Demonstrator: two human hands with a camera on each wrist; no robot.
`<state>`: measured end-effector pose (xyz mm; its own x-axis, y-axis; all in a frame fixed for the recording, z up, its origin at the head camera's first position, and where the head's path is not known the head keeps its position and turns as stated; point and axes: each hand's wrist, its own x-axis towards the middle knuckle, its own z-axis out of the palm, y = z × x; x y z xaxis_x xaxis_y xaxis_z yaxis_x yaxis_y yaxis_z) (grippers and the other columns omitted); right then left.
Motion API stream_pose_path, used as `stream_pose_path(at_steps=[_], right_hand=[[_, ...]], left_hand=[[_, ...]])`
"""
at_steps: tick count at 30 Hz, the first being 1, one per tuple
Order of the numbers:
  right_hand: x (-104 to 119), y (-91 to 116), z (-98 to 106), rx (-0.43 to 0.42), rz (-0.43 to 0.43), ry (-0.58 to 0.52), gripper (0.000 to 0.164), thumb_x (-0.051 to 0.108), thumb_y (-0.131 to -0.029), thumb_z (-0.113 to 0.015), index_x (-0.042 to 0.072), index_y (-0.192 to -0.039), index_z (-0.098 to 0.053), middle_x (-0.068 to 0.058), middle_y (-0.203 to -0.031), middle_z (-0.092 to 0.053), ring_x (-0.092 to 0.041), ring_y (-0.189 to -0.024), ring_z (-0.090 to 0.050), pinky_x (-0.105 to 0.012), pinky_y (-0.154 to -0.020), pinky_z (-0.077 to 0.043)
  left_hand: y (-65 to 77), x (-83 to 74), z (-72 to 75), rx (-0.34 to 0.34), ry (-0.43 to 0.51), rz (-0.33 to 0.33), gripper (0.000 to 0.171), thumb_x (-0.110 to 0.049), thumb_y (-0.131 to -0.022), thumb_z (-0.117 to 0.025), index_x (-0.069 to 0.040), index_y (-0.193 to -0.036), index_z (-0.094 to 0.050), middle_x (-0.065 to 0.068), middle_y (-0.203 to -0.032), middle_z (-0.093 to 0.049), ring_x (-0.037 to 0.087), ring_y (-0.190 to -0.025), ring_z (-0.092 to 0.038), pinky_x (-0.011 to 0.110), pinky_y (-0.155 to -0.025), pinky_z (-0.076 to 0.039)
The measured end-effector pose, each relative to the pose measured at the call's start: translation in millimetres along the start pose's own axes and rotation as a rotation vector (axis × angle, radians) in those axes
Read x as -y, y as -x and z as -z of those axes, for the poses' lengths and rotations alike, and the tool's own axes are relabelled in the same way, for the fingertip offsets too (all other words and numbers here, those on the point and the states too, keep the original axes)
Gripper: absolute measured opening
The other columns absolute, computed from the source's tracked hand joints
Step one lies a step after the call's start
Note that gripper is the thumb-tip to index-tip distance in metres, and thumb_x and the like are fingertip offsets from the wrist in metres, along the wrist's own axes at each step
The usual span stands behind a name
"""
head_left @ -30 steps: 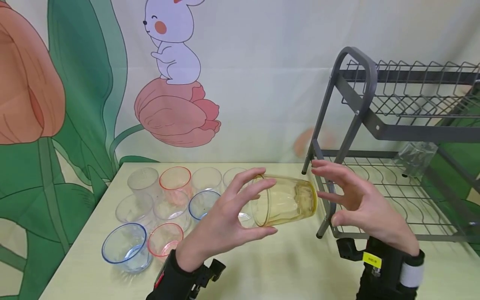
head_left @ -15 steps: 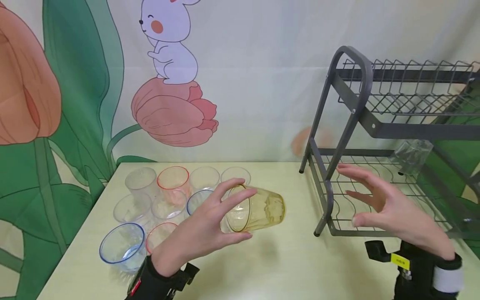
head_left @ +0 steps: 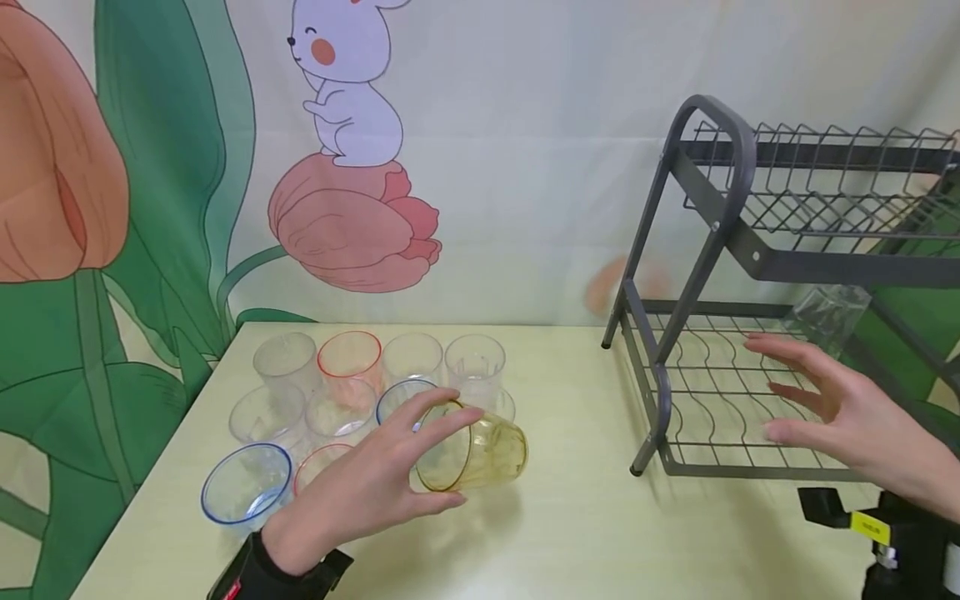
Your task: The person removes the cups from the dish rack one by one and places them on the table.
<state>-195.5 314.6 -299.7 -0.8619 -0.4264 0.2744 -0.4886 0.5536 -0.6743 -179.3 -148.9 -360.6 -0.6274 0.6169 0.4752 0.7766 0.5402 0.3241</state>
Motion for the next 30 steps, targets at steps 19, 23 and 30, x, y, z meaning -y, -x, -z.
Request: stream_pose_path(at_steps=[19,23,30], right_hand=[[-18.4,-15.2,15.0,-0.004,-0.261,0.231,0.084,0.029,-0.084,-0.079,0.009,-0.151,-0.031,-0.021,-0.152,-0.027,-0.048,-0.135,-0.025,-0.07,-0.096,-0.031],[-27.6,-18.0,18.3,0.016,-0.28,0.296,0.088,0.037,-0.085,-0.077,0.006,-0.152,-0.029,-0.026,-0.151,-0.026,-0.053,-0.132,-0.026,-0.072,-0.092,-0.033],[-40.9,-21.6,24.2,0.039,-0.31,0.365,0.088,0.044,-0.087,-0.073,0.006,-0.152,-0.028,-0.028,-0.151,-0.025,-0.054,-0.131,-0.026,-0.071,-0.089,-0.034]], left_hand=[[15.7,0.9,3.0,0.082,-0.017,0.064,0.081,-0.032,-0.073,-0.087,-0.025,-0.143,-0.048,0.004,-0.141,-0.042,0.021,-0.119,-0.052,0.032,-0.082,-0.054],[19.1,1.0,3.0,0.106,-0.022,0.085,0.078,-0.032,-0.074,-0.086,-0.026,-0.143,-0.049,0.002,-0.141,-0.042,0.019,-0.119,-0.051,0.028,-0.079,-0.054],[23.9,2.9,4.7,0.103,-0.031,0.104,0.074,-0.031,-0.075,-0.085,-0.025,-0.14,-0.052,0.003,-0.139,-0.044,0.016,-0.111,-0.052,0.021,-0.066,-0.051]])
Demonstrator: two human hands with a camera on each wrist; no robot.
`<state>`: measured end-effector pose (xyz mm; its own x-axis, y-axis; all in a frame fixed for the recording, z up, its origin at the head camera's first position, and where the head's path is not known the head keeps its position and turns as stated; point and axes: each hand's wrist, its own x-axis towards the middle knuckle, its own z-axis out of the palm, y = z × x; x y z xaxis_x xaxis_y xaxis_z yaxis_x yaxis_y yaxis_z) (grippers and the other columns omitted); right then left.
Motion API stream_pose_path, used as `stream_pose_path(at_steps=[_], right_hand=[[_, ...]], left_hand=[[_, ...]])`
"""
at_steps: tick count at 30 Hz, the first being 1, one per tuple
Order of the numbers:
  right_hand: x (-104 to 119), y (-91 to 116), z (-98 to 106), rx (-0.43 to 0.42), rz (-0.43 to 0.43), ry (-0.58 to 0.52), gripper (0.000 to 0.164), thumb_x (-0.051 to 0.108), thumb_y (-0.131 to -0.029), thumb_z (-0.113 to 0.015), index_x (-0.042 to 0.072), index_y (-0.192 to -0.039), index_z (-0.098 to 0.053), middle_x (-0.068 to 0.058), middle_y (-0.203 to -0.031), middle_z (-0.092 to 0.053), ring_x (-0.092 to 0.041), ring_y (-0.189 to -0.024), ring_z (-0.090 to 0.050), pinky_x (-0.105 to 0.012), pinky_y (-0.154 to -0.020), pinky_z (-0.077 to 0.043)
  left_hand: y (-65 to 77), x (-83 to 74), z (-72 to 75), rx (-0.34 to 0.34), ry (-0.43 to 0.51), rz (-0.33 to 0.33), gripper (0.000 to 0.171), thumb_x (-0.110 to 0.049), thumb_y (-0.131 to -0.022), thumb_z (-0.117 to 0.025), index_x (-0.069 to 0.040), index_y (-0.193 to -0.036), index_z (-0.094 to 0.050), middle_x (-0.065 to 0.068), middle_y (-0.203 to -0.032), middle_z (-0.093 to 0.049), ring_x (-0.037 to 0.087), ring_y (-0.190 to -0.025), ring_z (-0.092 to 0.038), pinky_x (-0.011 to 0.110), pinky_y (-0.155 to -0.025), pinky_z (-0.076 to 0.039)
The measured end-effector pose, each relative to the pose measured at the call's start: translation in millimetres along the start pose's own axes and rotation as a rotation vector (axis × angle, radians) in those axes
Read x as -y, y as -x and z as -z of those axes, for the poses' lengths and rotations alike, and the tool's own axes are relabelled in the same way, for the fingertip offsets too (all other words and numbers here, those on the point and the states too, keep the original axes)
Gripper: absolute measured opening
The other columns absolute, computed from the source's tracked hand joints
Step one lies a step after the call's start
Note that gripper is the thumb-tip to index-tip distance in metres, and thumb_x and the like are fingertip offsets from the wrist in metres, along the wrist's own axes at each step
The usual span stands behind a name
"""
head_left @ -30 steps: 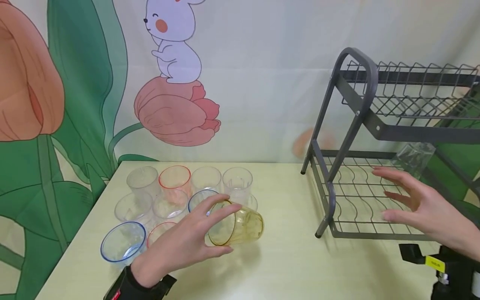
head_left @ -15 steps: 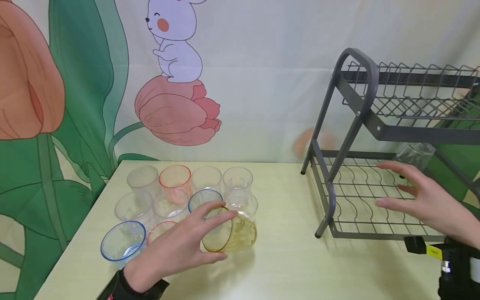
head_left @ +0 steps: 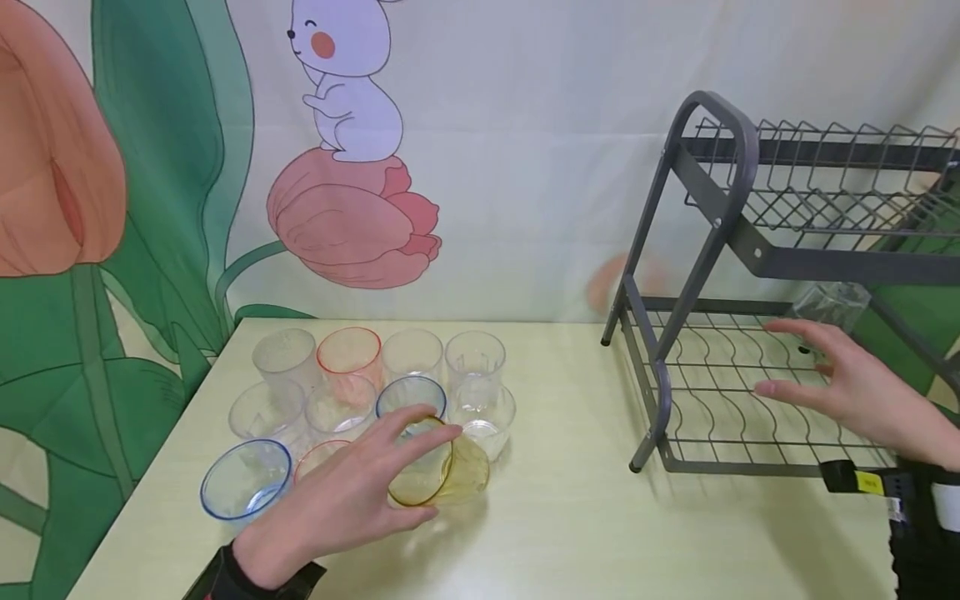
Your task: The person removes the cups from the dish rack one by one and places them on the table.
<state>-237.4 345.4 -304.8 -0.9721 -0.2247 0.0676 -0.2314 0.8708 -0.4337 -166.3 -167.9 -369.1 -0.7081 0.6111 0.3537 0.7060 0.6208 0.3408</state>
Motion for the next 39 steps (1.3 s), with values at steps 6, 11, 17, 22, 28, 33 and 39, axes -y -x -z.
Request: stream_pose_path(at_steps=[6,11,17,22,28,33,39], right_hand=[[-10.5,-4.6,1.3,-0.018,-0.016,0.039,0.089,0.044,-0.086,-0.074,0.004,-0.151,-0.029,-0.032,-0.15,-0.023,-0.057,-0.13,-0.024,-0.075,-0.089,-0.03],[-19.0,-8.9,-0.2,-0.047,-0.029,0.067,0.089,0.045,-0.087,-0.072,0.001,-0.151,-0.027,-0.035,-0.148,-0.021,-0.058,-0.129,-0.023,-0.075,-0.089,-0.027],[-29.4,-16.1,-3.5,-0.065,-0.028,0.082,0.085,0.044,-0.089,-0.071,-0.001,-0.149,-0.03,-0.034,-0.146,-0.025,-0.057,-0.13,-0.022,-0.073,-0.091,-0.026],[-39.9,-23.7,-7.9,-0.07,-0.014,0.101,0.081,0.041,-0.09,-0.07,-0.003,-0.147,-0.032,-0.036,-0.144,-0.025,-0.058,-0.129,-0.022,-0.075,-0.09,-0.026],[-52.8,-33.5,-8.7,-0.058,-0.016,0.145,0.076,0.037,-0.09,-0.071,-0.003,-0.144,-0.036,-0.038,-0.143,-0.026,-0.059,-0.129,-0.02,-0.075,-0.093,-0.023],[-62.9,-44.6,-3.7,-0.044,-0.038,0.171,0.077,0.036,-0.092,-0.068,-0.005,-0.146,-0.031,-0.041,-0.144,-0.02,-0.062,-0.131,-0.014,-0.078,-0.094,-0.02],[-76.3,-56.9,5.4,-0.055,-0.081,0.188,0.079,0.035,-0.092,-0.068,-0.006,-0.146,-0.027,-0.043,-0.142,-0.019,-0.061,-0.132,-0.011,-0.077,-0.096,-0.017]], left_hand=[[1.9,1.7,0.8,0.013,-0.015,0.023,0.073,-0.032,-0.075,-0.084,-0.027,-0.14,-0.051,0.003,-0.14,-0.044,0.016,-0.114,-0.052,0.027,-0.072,-0.054],[4.2,1.7,-1.1,0.035,-0.011,0.042,0.073,-0.033,-0.077,-0.082,-0.028,-0.142,-0.05,0.004,-0.141,-0.044,0.016,-0.114,-0.054,0.027,-0.074,-0.054],[6.3,3.1,-4.3,0.05,-0.008,0.055,0.075,-0.031,-0.077,-0.083,-0.03,-0.143,-0.048,0.006,-0.143,-0.043,0.019,-0.115,-0.055,0.027,-0.073,-0.054],[7.9,4.8,-6.0,0.043,-0.04,0.056,0.075,-0.031,-0.075,-0.085,-0.029,-0.141,-0.05,0.006,-0.14,-0.045,0.023,-0.118,-0.052,0.032,-0.076,-0.054],[7.5,6.4,-8.6,0.049,-0.072,0.042,0.073,-0.03,-0.075,-0.085,-0.027,-0.14,-0.051,0.007,-0.14,-0.045,0.025,-0.12,-0.051,0.039,-0.081,-0.054],[8.7,7.7,-10.8,0.053,-0.087,0.039,0.073,-0.028,-0.075,-0.085,-0.025,-0.14,-0.052,0.009,-0.14,-0.044,0.027,-0.123,-0.049,0.042,-0.087,-0.052],[11.6,10.2,-13.8,0.047,-0.083,0.032,0.07,-0.026,-0.076,-0.084,-0.025,-0.138,-0.053,0.009,-0.137,-0.046,0.025,-0.121,-0.049,0.044,-0.091,-0.049]])
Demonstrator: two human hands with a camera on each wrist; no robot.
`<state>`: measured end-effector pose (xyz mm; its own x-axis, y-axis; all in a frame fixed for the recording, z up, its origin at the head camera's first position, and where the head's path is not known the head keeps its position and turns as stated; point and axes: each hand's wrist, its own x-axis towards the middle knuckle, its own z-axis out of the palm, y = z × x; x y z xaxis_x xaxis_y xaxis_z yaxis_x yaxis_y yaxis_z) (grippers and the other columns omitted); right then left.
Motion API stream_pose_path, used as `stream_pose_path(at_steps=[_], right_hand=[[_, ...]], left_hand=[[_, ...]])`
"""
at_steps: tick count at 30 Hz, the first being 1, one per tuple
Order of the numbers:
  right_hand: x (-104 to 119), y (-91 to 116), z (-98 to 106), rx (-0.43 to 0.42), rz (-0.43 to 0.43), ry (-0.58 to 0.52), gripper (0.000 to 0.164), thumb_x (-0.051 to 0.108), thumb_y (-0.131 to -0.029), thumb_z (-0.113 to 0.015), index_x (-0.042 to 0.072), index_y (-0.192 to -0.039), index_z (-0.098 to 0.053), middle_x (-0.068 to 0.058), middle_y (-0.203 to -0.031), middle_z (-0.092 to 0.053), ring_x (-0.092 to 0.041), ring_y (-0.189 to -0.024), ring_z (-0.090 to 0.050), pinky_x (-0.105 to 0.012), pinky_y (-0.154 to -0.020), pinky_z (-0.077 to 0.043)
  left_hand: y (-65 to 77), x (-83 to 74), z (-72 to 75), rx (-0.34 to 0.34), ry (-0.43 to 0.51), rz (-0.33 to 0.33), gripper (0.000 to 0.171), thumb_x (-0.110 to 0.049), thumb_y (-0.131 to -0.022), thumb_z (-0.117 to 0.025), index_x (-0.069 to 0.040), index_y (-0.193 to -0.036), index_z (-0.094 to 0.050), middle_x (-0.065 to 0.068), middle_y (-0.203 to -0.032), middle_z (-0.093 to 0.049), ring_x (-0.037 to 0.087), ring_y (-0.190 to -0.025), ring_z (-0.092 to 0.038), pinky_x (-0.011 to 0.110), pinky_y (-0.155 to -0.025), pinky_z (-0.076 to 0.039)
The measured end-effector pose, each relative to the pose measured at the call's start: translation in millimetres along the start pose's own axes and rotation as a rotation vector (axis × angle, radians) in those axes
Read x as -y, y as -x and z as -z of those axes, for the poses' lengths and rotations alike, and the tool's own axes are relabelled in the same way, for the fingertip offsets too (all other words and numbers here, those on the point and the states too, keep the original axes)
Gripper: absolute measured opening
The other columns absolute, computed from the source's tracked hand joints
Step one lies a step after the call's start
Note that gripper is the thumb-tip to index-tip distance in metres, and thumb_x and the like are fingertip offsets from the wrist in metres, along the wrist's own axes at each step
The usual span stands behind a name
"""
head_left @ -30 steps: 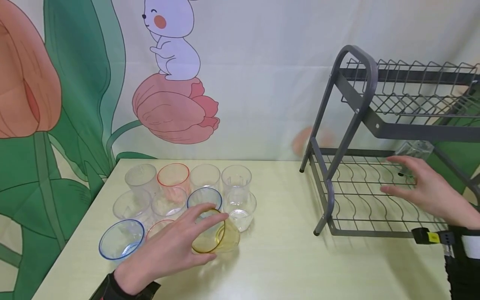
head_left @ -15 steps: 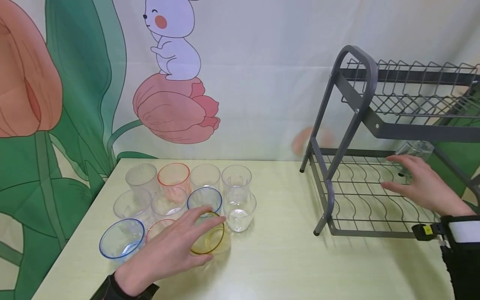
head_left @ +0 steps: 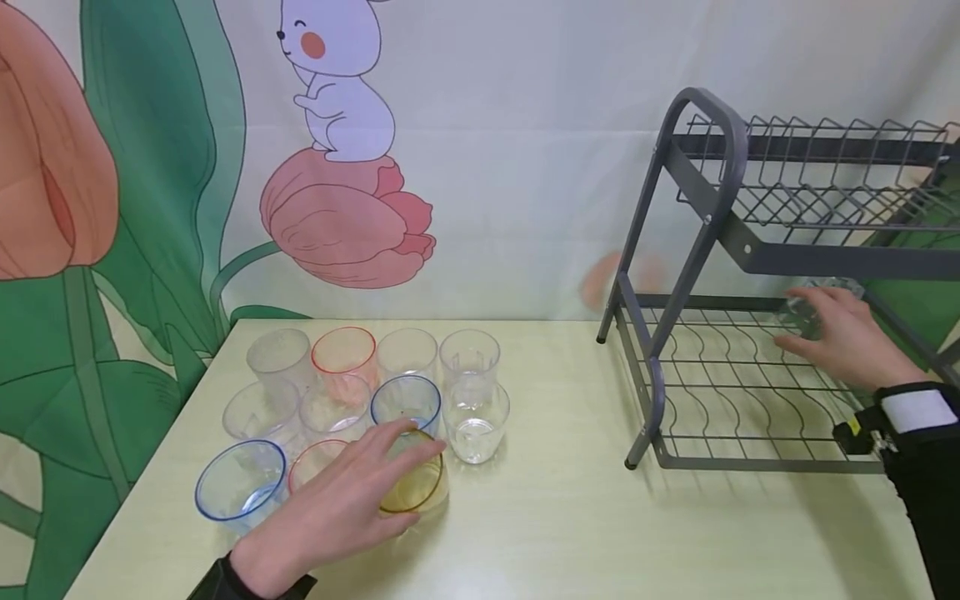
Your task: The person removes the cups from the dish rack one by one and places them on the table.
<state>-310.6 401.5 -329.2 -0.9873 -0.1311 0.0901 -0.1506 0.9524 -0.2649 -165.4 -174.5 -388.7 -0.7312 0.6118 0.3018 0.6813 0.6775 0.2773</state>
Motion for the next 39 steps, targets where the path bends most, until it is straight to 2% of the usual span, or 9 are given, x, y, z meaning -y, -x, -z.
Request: stream_pose_path(at_steps=[7,14,20,25,29,33,39], right_hand=[[-17.9,-10.4,5.0,0.086,-0.012,0.008,0.081,0.04,-0.095,-0.061,-0.004,-0.15,-0.02,-0.046,-0.144,-0.008,-0.065,-0.131,-0.003,-0.081,-0.09,-0.016],[-30.1,-20.7,8.8,0.054,-0.125,0.012,0.079,0.032,-0.096,-0.06,-0.006,-0.15,-0.017,-0.047,-0.143,0.0,-0.066,-0.131,0.005,-0.081,-0.088,-0.013],[-49.4,-31.8,4.6,0.037,-0.152,0.038,0.08,0.04,-0.098,-0.055,-0.002,-0.153,-0.014,-0.05,-0.141,0.001,-0.069,-0.128,0.004,-0.082,-0.082,-0.016],[-46.1,-34.0,5.0,0.033,-0.207,0.065,0.076,0.03,-0.098,-0.052,-0.002,-0.153,-0.011,-0.054,-0.136,0.0,-0.071,-0.125,0.0,-0.082,-0.081,-0.02],[-47.6,-37.1,4.8,0.061,-0.264,0.031,0.074,0.032,-0.1,-0.046,-0.002,-0.153,-0.007,-0.053,-0.137,0.004,-0.069,-0.127,0.004,-0.082,-0.082,-0.02],[-49.6,-39.4,0.5,0.058,-0.28,0.005,0.073,0.034,-0.102,-0.042,0.001,-0.154,-0.003,-0.05,-0.14,0.008,-0.067,-0.129,0.009,-0.082,-0.085,-0.017],[-48.9,-46.6,-7.9,0.013,-0.287,0.026,0.074,0.043,-0.104,-0.031,-0.008,-0.151,-0.007,-0.051,-0.139,0.0,-0.069,-0.128,0.003,-0.079,-0.092,-0.02]], left_hand=[[3.5,0.9,-3.5,0.023,-0.005,0.02,0.069,-0.028,-0.076,-0.083,-0.025,-0.138,-0.054,0.006,-0.135,-0.046,0.023,-0.124,-0.046,0.047,-0.095,-0.045],[3.3,-0.3,-5.0,0.039,-0.027,0.047,0.066,-0.03,-0.076,-0.082,-0.024,-0.136,-0.056,0.007,-0.134,-0.047,0.026,-0.122,-0.047,0.049,-0.095,-0.045],[3.8,0.4,-2.5,0.077,-0.021,0.095,0.066,-0.03,-0.077,-0.081,-0.026,-0.137,-0.055,0.008,-0.14,-0.044,0.027,-0.126,-0.045,0.049,-0.097,-0.044],[2.5,0.5,-1.8,0.089,-0.024,0.1,0.066,-0.029,-0.078,-0.079,-0.027,-0.138,-0.054,0.008,-0.141,-0.044,0.027,-0.128,-0.044,0.052,-0.097,-0.042],[2.2,-1.0,0.4,0.097,-0.035,0.1,0.064,-0.028,-0.079,-0.077,-0.025,-0.139,-0.054,0.007,-0.141,-0.044,0.024,-0.13,-0.041,0.053,-0.1,-0.038],[2.0,-1.9,1.4,0.106,-0.031,0.105,0.063,-0.028,-0.08,-0.076,-0.024,-0.139,-0.054,0.008,-0.142,-0.043,0.024,-0.131,-0.04,0.054,-0.102,-0.036],[3.1,-1.6,1.8,0.11,-0.036,0.103,0.063,-0.027,-0.079,-0.077,-0.021,-0.138,-0.055,0.009,-0.143,-0.041,0.026,-0.134,-0.037,0.054,-0.104,-0.034]])
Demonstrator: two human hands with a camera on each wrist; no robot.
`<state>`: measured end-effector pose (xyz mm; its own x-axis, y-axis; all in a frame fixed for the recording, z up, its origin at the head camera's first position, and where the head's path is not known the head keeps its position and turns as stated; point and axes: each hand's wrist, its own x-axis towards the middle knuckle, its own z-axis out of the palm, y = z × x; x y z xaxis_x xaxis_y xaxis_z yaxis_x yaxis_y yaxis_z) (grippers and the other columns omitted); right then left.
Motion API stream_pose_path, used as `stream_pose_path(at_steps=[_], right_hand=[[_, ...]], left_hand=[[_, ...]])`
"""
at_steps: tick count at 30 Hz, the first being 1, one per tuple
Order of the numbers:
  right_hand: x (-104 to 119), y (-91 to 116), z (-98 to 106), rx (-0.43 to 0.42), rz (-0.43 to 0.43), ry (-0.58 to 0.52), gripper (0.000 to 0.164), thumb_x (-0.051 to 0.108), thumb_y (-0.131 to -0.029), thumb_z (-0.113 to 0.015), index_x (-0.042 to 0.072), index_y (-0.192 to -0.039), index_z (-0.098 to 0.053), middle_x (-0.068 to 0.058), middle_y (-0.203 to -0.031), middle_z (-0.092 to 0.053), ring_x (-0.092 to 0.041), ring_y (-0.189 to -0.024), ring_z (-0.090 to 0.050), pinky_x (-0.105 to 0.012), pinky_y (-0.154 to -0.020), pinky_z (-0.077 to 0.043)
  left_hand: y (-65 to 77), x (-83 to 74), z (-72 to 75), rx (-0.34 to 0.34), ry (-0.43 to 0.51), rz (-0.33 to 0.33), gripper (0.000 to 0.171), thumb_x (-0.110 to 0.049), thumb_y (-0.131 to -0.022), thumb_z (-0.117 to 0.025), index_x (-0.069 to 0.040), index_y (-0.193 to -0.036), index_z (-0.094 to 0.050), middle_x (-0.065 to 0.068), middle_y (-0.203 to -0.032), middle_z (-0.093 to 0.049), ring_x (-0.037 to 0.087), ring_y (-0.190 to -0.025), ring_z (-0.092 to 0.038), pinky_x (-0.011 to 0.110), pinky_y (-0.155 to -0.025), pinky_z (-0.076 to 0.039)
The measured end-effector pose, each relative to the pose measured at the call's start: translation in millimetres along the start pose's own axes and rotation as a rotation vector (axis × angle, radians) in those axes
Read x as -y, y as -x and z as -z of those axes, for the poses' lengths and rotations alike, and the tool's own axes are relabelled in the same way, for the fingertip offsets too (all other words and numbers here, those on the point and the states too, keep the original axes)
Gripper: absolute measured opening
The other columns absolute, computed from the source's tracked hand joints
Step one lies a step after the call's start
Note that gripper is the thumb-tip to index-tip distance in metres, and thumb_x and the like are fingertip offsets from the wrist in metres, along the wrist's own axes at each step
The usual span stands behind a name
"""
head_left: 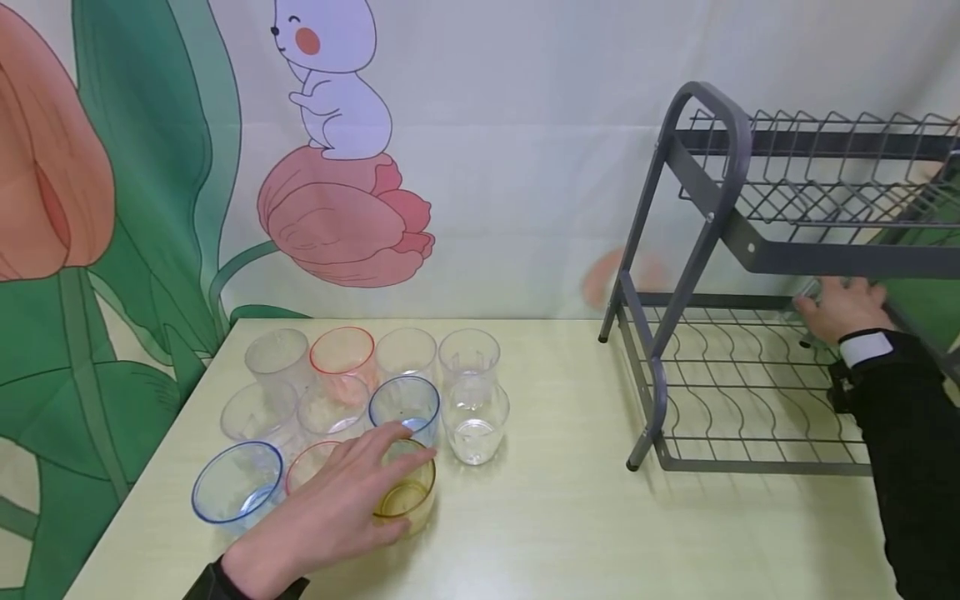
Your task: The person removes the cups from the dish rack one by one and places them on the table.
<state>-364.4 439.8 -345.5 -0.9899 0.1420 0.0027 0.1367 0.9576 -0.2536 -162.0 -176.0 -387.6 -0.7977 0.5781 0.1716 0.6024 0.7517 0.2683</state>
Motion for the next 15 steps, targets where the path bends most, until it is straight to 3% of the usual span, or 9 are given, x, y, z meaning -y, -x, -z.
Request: stream_pose_path(at_steps=[6,11,15], right_hand=[[0.1,-4.5,-1.8,-0.06,0.005,0.039,0.062,0.033,-0.106,-0.034,-0.011,-0.148,-0.019,-0.052,-0.136,-0.012,-0.073,-0.121,-0.011,-0.078,-0.092,-0.022],[0.1,-4.5,1.4,-0.088,0.02,0.08,0.05,0.017,-0.104,-0.037,-0.017,-0.14,-0.029,-0.055,-0.126,-0.021,-0.073,-0.111,-0.022,-0.076,-0.085,-0.029],[9.2,-6.4,3.8,-0.072,-0.072,0.14,0.055,0.023,-0.103,-0.04,-0.022,-0.134,-0.033,-0.056,-0.126,-0.022,-0.071,-0.117,-0.02,-0.073,-0.089,-0.033]], left_hand=[[1.8,0.3,0.6,0.028,0.022,0.015,0.068,-0.029,-0.078,-0.08,-0.023,-0.14,-0.053,0.01,-0.15,-0.035,0.03,-0.143,-0.026,0.056,-0.107,-0.03],[0.9,-0.2,-0.3,0.048,0.043,0.03,0.094,-0.05,-0.067,-0.086,-0.028,-0.148,-0.043,0.009,-0.158,-0.023,0.029,-0.145,-0.019,0.058,-0.111,-0.022],[1.6,0.2,-1.2,0.055,0.023,0.017,0.11,-0.064,-0.06,-0.082,-0.032,-0.153,-0.033,0.008,-0.162,-0.013,0.027,-0.147,-0.013,0.058,-0.113,-0.015]])
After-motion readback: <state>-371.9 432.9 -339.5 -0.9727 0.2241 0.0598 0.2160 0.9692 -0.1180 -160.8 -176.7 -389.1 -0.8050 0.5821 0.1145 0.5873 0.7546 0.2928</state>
